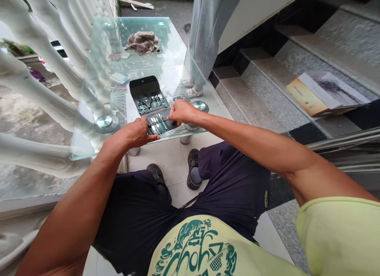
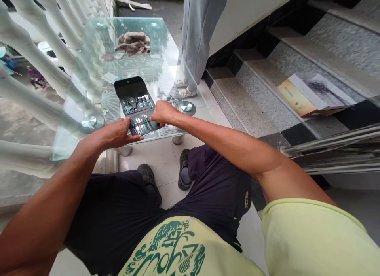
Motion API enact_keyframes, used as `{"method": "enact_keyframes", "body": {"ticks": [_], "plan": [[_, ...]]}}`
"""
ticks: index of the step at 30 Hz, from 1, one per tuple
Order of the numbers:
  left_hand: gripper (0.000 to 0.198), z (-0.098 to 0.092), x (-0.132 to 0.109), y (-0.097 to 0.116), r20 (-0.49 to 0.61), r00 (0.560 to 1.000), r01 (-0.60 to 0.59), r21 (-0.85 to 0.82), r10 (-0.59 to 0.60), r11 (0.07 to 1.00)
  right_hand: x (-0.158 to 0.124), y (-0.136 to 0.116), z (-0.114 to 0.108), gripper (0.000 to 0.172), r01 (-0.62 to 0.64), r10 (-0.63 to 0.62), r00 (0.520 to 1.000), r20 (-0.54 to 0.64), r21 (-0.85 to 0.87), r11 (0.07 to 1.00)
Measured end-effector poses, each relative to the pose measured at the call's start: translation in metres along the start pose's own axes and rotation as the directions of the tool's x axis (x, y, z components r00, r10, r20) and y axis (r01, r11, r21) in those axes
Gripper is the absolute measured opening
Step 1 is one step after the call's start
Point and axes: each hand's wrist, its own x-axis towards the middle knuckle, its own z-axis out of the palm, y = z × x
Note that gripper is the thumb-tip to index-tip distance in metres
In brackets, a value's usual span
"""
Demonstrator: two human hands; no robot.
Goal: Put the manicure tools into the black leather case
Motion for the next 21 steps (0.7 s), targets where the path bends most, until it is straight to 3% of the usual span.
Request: {"method": "enact_keyframes", "body": {"ticks": [4, 6, 8, 11, 14, 17, 21], "plan": [[0.079, 0.000, 0.002, -0.003, -0.014, 1.000, -0.017, -0.037, 0.017, 0.999, 0.002, 0.040, -0.028, 0.023, 0.067, -0.075, 0.975, -0.211, -0.046, 0.997], [0.077, 0.000, 0.003, -0.003, -0.029, 1.000, -0.007, -0.042, 0.006, 0.999, 0.003, 0.066, -0.047, 0.021, 0.034, -0.084, 0.932, -0.352, -0.147, 0.989], [0.072, 0.000, 0.004, -0.002, -0.048, 0.999, 0.006, -0.050, -0.009, 0.999, 0.004, 0.089, -0.062, 0.019, -0.029, -0.060, 0.909, -0.413, -0.206, 0.978], [0.070, 0.000, 0.006, -0.002, -0.083, 0.996, 0.028, -0.058, -0.033, 0.998, 0.006, 0.111, -0.070, 0.017, -0.053, -0.035, 0.932, -0.360, -0.233, 0.971], [0.070, 0.001, 0.008, -0.004, -0.091, 0.995, 0.033, -0.046, -0.037, 0.998, 0.010, 0.115, -0.056, 0.018, 0.024, -0.096, 0.961, -0.260, -0.270, 0.963], [0.072, 0.003, 0.010, -0.008, -0.085, 0.995, 0.042, -0.045, -0.046, 0.998, 0.015, 0.103, -0.034, 0.019, 0.113, -0.172, 0.968, -0.181, -0.297, 0.948], [0.075, 0.010, 0.015, -0.014, -0.100, 0.995, 0.019, -0.063, -0.025, 0.998, 0.020, 0.076, -0.015, 0.021, 0.080, -0.138, 0.980, -0.147, -0.343, 0.936]]}}
